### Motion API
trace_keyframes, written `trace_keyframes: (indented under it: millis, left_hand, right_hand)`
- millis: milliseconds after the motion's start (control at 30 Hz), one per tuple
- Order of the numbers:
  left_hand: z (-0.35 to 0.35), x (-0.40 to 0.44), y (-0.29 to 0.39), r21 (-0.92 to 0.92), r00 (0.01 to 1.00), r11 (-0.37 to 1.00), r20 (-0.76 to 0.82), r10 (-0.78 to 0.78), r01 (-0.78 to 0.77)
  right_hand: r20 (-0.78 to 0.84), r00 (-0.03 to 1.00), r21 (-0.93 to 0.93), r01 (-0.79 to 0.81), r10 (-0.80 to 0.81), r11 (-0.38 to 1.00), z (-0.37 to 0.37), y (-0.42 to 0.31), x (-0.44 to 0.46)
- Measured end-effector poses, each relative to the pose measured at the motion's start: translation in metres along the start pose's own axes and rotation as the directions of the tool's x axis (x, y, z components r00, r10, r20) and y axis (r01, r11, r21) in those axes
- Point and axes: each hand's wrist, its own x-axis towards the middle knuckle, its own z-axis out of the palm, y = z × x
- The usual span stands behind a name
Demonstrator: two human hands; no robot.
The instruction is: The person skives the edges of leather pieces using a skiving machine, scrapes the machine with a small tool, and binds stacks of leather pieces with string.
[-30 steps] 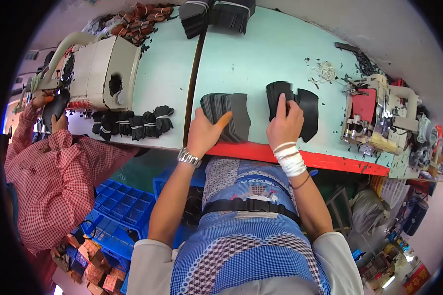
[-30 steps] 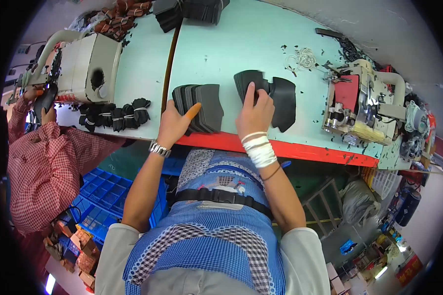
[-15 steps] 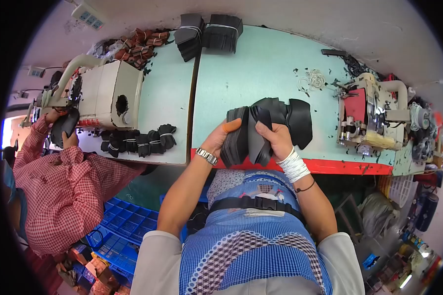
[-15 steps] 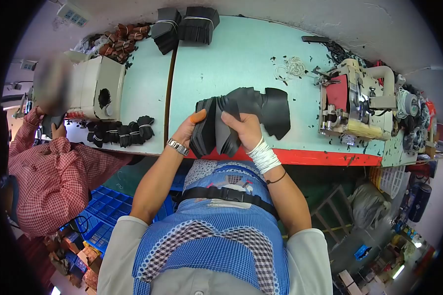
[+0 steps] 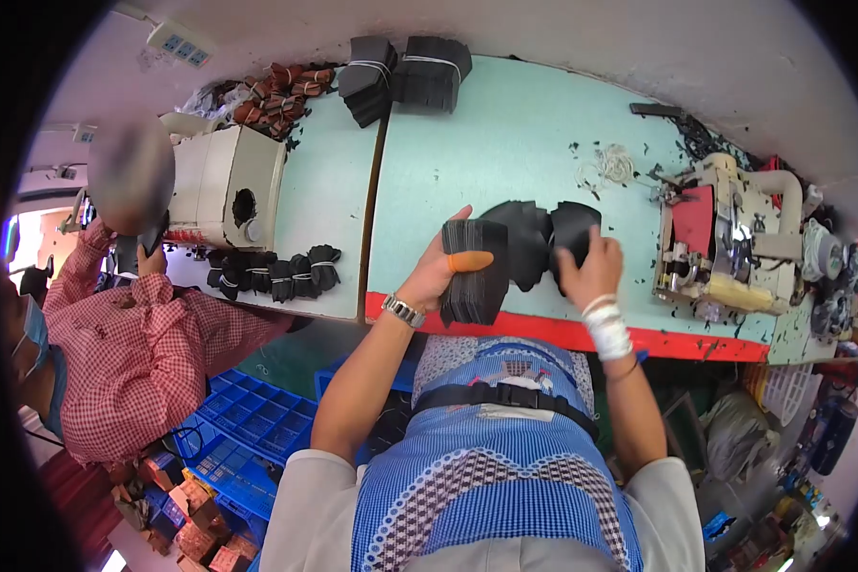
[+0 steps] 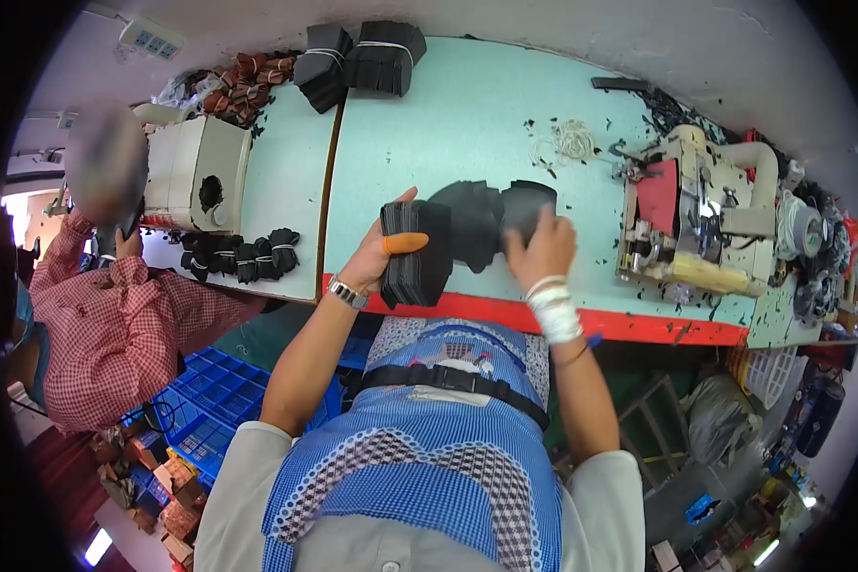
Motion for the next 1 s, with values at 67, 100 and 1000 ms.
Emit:
trace_keyframes:
  millis: [67,100,1000]
  left_hand:
    - [0.006,-0.001,0.001,0.052,0.999,0.999,-0.041,-0.013,0.015]
    - [0.008,0.001,-0.001,0.077,0.997,0.997,-0.071,-0.015,0.021]
    - [-0.003,-0.028,-0.006,-0.205,1.000,0.979,-0.024,0.006,-0.011]
  right_hand:
    - [0.170,0.983,0.394,-0.136,0.074,0.909,0.008,-0.051,-0.019]
    - [0.267,0.963,0.394,-0.129,0.021,0.910,0.009,-0.063,-0.025]
    - [0.617,0.785,0.700,-0.519,-0.050,0.491,0.024,-0.090,-0.011]
